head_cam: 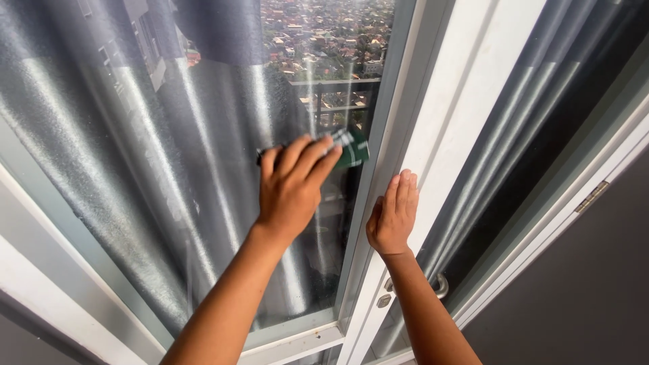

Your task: Wiping down the frame and glass of a balcony door with a cloth.

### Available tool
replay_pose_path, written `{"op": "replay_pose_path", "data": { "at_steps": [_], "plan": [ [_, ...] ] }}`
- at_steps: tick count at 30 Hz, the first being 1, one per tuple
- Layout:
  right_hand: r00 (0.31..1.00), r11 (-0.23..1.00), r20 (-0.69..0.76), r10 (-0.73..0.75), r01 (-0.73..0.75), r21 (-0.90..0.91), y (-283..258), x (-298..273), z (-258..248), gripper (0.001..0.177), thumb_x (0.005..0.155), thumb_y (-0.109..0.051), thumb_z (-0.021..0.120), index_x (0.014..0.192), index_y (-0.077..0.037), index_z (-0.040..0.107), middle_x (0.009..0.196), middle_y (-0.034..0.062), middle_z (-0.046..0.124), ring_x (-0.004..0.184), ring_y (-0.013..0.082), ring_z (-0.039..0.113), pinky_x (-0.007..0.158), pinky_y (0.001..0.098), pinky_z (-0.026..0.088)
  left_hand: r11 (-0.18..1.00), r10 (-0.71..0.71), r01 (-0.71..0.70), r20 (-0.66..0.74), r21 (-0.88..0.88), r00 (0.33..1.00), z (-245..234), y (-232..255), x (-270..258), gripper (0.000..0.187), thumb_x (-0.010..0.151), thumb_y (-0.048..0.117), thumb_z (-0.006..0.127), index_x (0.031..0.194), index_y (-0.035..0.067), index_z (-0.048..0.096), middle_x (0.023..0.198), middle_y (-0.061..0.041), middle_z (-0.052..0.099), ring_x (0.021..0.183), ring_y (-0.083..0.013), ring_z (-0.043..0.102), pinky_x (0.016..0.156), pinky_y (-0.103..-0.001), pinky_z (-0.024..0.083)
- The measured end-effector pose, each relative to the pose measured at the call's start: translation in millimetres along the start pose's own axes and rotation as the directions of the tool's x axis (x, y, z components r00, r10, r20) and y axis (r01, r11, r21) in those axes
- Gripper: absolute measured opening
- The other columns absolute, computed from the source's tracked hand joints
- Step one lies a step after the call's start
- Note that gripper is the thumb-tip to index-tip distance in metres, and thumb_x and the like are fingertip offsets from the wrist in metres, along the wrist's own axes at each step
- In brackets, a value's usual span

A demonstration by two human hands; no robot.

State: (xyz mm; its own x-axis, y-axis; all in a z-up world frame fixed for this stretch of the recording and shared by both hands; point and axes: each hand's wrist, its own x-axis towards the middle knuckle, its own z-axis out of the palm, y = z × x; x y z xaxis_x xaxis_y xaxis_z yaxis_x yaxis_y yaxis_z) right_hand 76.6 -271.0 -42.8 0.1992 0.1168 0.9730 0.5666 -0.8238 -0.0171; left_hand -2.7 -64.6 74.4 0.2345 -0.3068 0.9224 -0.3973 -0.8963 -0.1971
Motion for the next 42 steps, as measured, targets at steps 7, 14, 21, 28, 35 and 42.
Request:
{"op": "replay_pose_path", "data": {
  "at_steps": [7,14,21,28,35,42],
  "plan": [
    [0.999,0.999,-0.013,-0.035,0.035,-0.008,2,0,1,0.058,0.102,0.004,0.049,0.158,0.009,0.032,0.165,0.0301,0.032,0.156,0.0464,0.029,0.129,0.0552,0.024,0.998,-0.065,0.063,-0.062,-0.024,0.996,4,-4,-10,0.039,0.097,0.0,0.067,0.132,0.016,0.071,0.137,0.002,0.066,0.127,-0.0208,0.058,0.1,-0.043,0.038],
    [0.999,1.0,-0.028,-0.026,0.026,-0.006,0,-1,2,0.059,0.101,0.004,0.049,0.157,0.009,0.033,0.163,0.0313,0.033,0.155,0.0472,0.03,0.128,0.0552,0.024,0.993,0.069,-0.06,0.09,-0.099,0.994,32,24,-87,0.038,0.092,0.005,0.068,0.129,0.015,0.072,0.134,0.0,0.067,0.126,-0.0207,0.059,0.096,-0.041,0.04],
    [1.0,0.999,-0.011,-0.016,0.015,-0.052,-1,0,1,0.06,0.097,0.001,0.052,0.156,-0.005,0.042,0.161,0.031,0.037,0.151,0.0497,0.035,0.123,0.0573,0.03,0.989,0.117,-0.096,0.208,-0.108,0.971,28,24,-84,0.037,0.09,0.009,0.067,0.126,0.01,0.071,0.132,-0.003,0.066,0.124,-0.0226,0.058,0.096,-0.044,0.043],
    [0.999,0.991,0.04,-0.025,0.03,-0.127,-1,-2,1,0.062,0.094,0.002,0.054,0.152,-0.018,0.054,0.161,0.0321,0.035,0.15,0.0517,0.036,0.12,0.0595,0.032,0.998,-0.059,0.059,-0.025,0.009,0.998,-7,-3,-25,0.035,0.096,0.003,0.066,0.128,0.015,0.073,0.135,0.001,0.066,0.124,-0.0206,0.059,0.095,-0.042,0.038],
    [0.987,0.973,0.089,-0.131,0.146,-0.177,13,-22,11,0.061,0.095,0.001,0.061,0.153,-0.016,0.055,0.161,0.0297,0.037,0.153,0.0494,0.033,0.118,0.059,0.034,0.996,-0.09,0.09,-0.033,0.0,0.995,-5,0,-36,0.038,0.094,0.002,0.066,0.129,0.016,0.073,0.135,0.002,0.067,0.125,-0.0204,0.058,0.098,-0.042,0.038],
    [0.983,0.964,0.088,-0.16,0.175,-0.198,0,-11,1,0.061,0.093,-0.005,0.067,0.15,-0.027,0.059,0.162,0.0119,0.044,0.152,0.0452,0.033,0.114,0.0568,0.037,1.0,0.005,-0.004,0.055,-0.022,0.998,12,13,-82,0.041,0.089,0.004,0.068,0.127,0.018,0.073,0.133,0.003,0.066,0.125,-0.0188,0.059,0.098,-0.042,0.04]
  ]
}}
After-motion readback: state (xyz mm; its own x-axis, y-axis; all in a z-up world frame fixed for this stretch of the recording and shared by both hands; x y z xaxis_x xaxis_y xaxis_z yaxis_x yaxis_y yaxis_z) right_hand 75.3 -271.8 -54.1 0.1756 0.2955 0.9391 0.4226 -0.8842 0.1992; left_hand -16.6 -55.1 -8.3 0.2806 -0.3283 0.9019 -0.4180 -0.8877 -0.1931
